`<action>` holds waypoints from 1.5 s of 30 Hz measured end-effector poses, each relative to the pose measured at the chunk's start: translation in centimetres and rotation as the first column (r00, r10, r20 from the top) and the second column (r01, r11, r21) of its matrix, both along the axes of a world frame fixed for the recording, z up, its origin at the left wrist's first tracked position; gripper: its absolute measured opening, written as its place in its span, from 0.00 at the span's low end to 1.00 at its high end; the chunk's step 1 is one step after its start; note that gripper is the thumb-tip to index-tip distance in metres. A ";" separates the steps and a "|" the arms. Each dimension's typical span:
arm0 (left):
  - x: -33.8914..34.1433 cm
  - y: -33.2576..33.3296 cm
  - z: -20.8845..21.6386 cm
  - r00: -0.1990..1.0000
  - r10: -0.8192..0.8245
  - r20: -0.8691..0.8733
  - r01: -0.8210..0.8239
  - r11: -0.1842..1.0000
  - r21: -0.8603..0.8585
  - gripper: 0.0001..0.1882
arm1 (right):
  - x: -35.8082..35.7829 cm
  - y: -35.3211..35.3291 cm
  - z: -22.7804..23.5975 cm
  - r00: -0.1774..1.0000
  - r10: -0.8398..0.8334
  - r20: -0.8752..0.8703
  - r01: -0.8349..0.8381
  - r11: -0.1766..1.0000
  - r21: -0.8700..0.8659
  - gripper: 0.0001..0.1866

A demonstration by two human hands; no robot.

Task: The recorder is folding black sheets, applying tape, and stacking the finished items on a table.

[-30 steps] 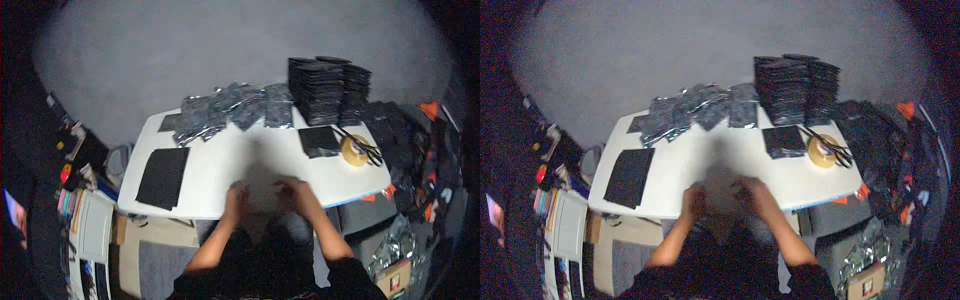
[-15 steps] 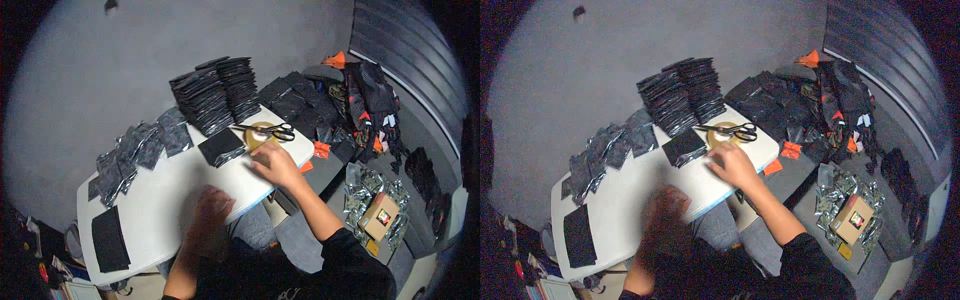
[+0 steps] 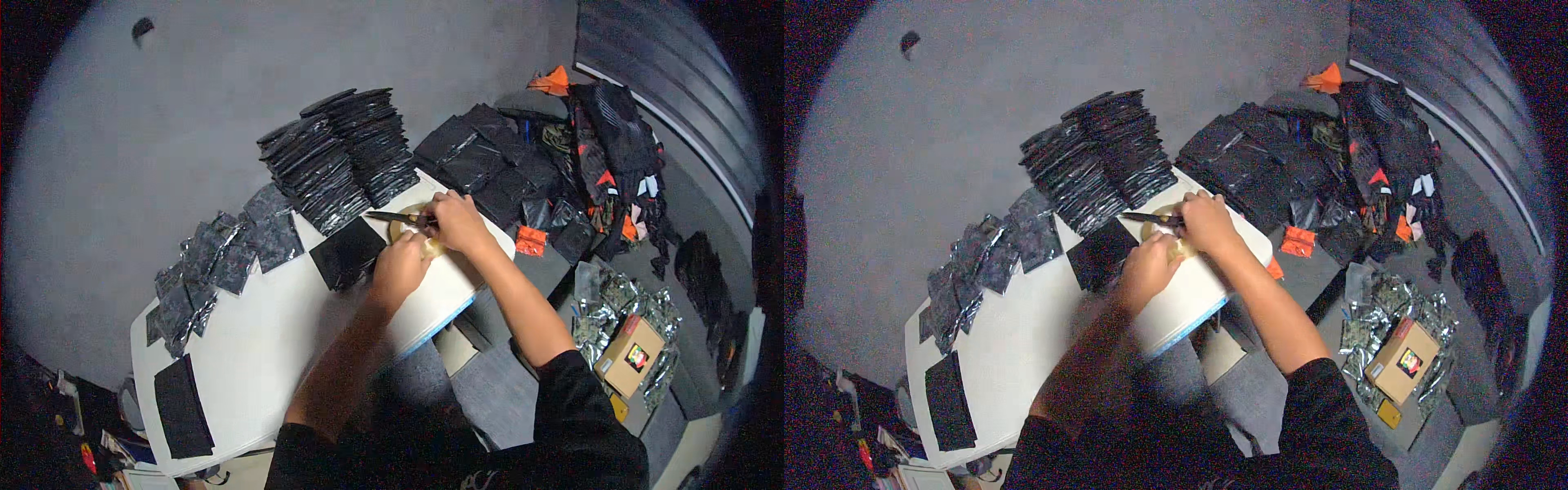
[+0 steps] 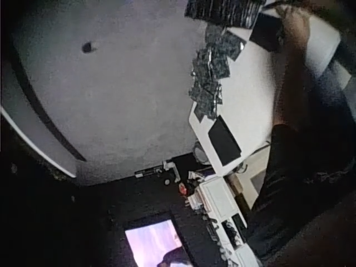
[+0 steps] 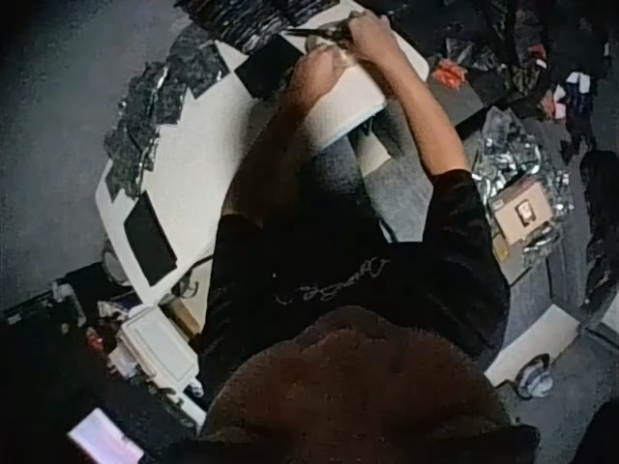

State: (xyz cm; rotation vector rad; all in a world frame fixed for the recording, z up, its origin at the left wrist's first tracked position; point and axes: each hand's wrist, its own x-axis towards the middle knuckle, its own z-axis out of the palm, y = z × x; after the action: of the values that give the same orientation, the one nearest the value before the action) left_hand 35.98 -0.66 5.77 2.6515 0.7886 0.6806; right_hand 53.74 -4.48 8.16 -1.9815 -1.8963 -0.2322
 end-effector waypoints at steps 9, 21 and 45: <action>-6.1 -5.2 5.1 0.995 0.016 0.102 -0.020 0.999 0.038 0.19 | -4.4 -6.3 5.4 0.965 0.152 -0.212 -0.094 0.961 0.260 0.16; -29.9 -9.0 1.4 0.815 0.578 0.027 -0.578 0.816 -0.009 0.14 | -27.3 -2.3 -2.6 0.837 0.415 -0.357 -0.382 0.910 0.163 0.19; -22.3 2.8 -1.1 0.475 0.735 0.484 0.192 0.450 -0.872 0.19 | -17.8 2.6 0.1 0.699 0.240 -0.674 0.026 0.933 0.358 0.19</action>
State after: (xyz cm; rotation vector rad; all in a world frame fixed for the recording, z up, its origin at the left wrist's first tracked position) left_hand 13.66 2.09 4.72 0.9473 0.9513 1.1393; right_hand 35.89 -1.87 8.24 -1.4082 -1.3311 0.2135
